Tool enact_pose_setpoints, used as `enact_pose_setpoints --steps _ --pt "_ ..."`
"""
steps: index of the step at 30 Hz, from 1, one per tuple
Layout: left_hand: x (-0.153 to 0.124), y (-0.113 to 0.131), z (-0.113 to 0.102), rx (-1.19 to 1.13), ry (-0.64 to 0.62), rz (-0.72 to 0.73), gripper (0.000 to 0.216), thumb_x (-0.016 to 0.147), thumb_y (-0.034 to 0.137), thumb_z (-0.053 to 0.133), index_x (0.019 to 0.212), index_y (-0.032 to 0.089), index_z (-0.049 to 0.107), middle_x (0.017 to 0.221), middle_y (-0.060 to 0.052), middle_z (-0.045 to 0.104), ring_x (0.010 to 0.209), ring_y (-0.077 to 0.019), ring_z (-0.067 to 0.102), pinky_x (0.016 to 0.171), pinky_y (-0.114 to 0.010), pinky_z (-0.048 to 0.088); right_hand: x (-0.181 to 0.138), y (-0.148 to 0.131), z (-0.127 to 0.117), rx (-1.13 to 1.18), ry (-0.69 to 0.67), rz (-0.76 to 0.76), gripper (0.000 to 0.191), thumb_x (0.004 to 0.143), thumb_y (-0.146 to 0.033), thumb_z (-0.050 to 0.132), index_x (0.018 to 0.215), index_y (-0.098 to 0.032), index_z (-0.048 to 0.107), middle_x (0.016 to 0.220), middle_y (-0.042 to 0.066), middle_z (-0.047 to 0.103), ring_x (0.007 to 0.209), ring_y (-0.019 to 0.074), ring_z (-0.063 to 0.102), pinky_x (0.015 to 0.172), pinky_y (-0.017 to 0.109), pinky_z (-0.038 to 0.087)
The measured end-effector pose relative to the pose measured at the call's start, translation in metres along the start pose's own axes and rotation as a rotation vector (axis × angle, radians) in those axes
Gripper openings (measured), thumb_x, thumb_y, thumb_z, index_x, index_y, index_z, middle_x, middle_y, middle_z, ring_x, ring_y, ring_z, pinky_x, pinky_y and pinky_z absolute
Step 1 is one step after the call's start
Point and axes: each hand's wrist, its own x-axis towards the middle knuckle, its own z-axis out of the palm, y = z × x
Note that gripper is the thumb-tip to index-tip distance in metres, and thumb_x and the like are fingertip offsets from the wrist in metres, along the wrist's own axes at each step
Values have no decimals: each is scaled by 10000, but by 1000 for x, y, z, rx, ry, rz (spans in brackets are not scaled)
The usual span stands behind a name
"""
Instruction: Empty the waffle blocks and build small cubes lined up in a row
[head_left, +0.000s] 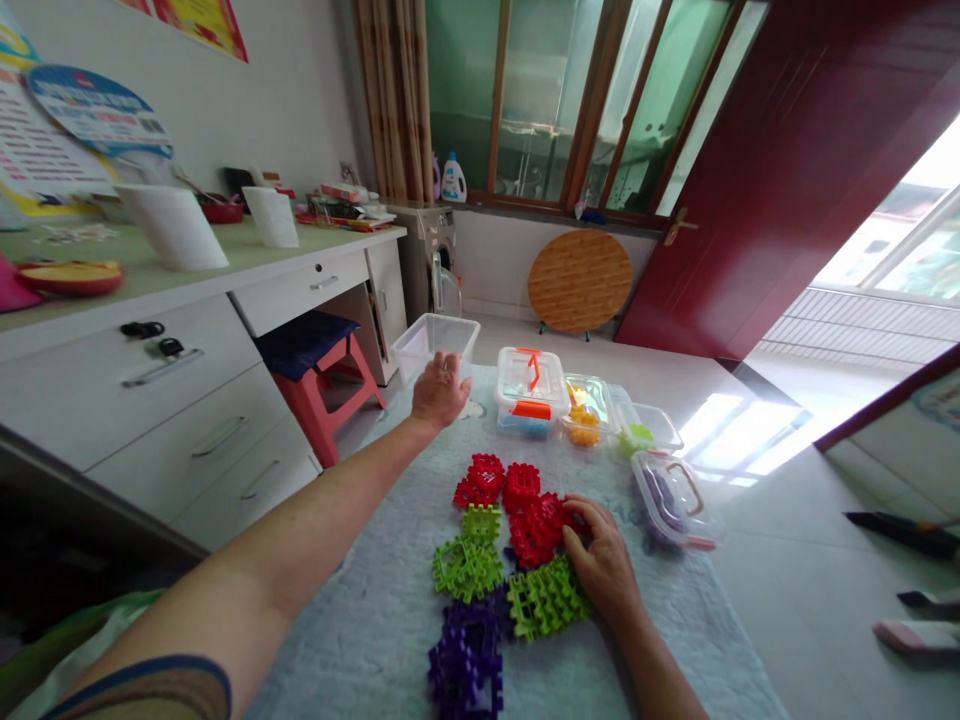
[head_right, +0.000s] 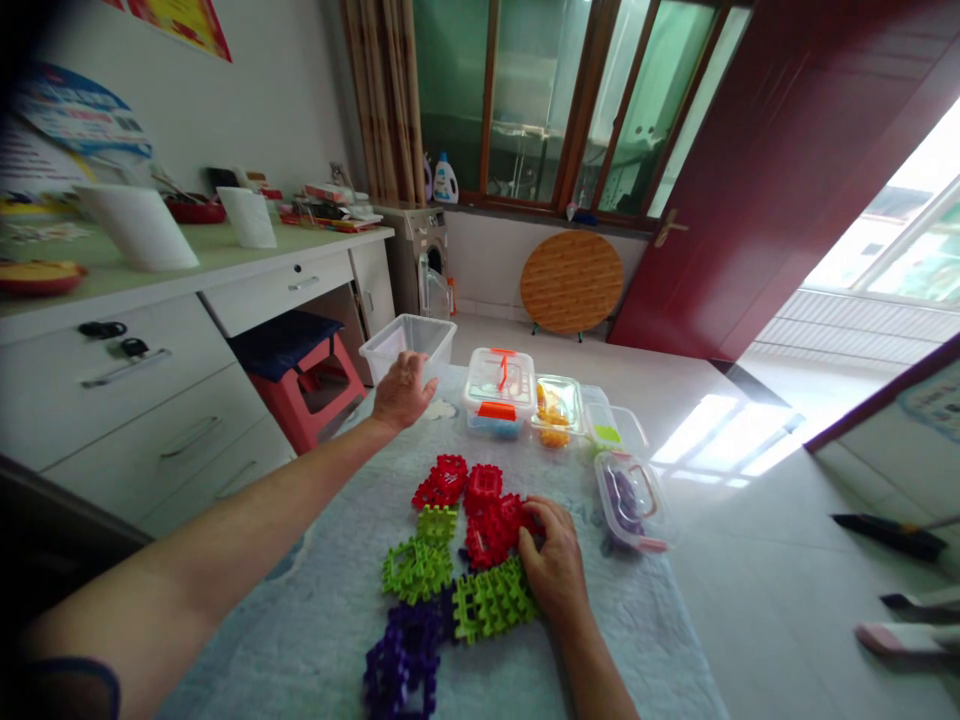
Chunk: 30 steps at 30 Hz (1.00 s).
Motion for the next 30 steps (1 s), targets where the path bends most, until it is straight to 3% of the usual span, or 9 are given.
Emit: enact_pose_setpoints --steps 2,3,6,8,12,19,30 --pt "-9 21 10 -402 -164 -349 429 834 371 614 1216 217 491 1254 -131 571 1211 -280 518 966 -371 426 0 0 0 3 -1 -2 232 753 -213 556 952 -207 674 1102 93 668 1080 255 584 978 426 454" --pt "-12 31 16 -462 -227 -436 422 836 428 598 1173 189 510 1120 -144 631 1091 -283 595 876 -376 479 0 0 0 4 0 -3 231 751 -211 556 949 -207 673 1099 92 669 1077 254 584 976 426 455" --pt "-16 55 35 -582 -349 -597 370 844 491 548 949 138 582 755 -109 653 706 -239 663 641 -349 521 0 -1 0 2 9 -8 233 745 -201 554 945 -208 672 1097 90 671 1074 254 583 965 424 460" --pt "-17 64 45 -647 -363 -666 300 807 438 603 847 142 578 645 -57 607 560 -185 622 557 -306 499 1 -1 0 2 11 -11 238 742 -195 554 947 -209 674 1094 91 670 1073 255 581 962 425 461" --pt "-15 67 52 -754 -290 -746 189 713 277 674 798 160 551 586 10 561 481 -130 576 495 -244 452 1 -1 2 23 10 -14 247 741 -188 551 952 -211 677 1096 92 667 1076 252 579 966 423 463" --pt "-14 56 34 -879 -210 -817 144 665 150 626 748 170 510 515 35 520 433 -105 526 494 -248 504 0 -2 2 27 33 -23 260 731 -189 541 946 -208 688 1071 91 682 1056 249 592 964 422 465" --pt "-21 23 2 -959 -275 -766 145 651 112 619 727 171 511 579 24 535 481 -99 532 499 -232 513 0 -2 1 88 23 16 272 731 -233 552 968 -201 680 1110 102 671 1080 256 593 948 427 483"
